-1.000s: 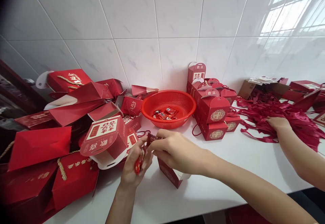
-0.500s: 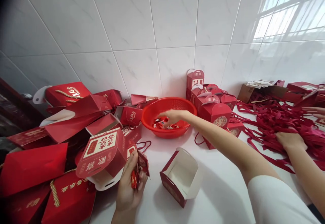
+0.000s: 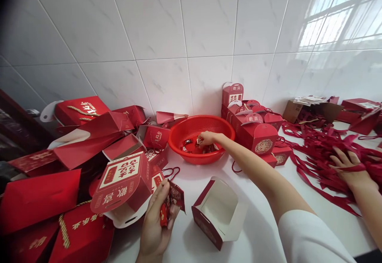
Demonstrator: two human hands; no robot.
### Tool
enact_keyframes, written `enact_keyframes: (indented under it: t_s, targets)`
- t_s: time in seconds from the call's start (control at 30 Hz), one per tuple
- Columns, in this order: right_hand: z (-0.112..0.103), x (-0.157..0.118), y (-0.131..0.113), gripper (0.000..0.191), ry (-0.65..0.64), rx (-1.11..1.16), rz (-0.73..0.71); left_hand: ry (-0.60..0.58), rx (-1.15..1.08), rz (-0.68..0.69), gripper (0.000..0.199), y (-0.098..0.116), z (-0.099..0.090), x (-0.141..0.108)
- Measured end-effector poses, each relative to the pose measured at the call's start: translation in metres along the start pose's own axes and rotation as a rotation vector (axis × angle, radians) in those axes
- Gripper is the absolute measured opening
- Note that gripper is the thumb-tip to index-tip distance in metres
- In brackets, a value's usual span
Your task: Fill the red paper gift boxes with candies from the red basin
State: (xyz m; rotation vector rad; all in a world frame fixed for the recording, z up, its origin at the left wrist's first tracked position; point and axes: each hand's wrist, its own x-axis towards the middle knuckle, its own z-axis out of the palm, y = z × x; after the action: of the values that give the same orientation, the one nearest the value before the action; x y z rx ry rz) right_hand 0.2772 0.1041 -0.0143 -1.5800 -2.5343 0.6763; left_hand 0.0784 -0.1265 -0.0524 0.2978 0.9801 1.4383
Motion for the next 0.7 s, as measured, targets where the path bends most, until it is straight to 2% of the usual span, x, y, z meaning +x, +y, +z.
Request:
enact_keyframes:
  t_s: [0.13, 0.3, 0.47, 0.7]
  targets:
    - [-0.004, -0.018, 0.010, 0.037, 0.092, 0.204, -0.037, -0.005, 0.006, 0.018, 0.074, 0.002, 0.005, -0.004]
    - [0.001, -0.039, 0.013, 0.058, 0.156, 0.441, -0.110, -0.094, 0.059, 0.129, 0.058, 0.001, 0.007, 0.001]
    - [0.007, -0.047, 0.010, 0.056, 0.191, 0.579, -0.150, -0.179, 0.131, 0.182, 0.053, 0.000, 0.010, 0.006]
    - [0.005, -0.061, -0.007, 0.051, 0.301, 0.757, -0.199, -0.164, 0.157, 0.238, 0.052, -0.003, 0.013, 0.008]
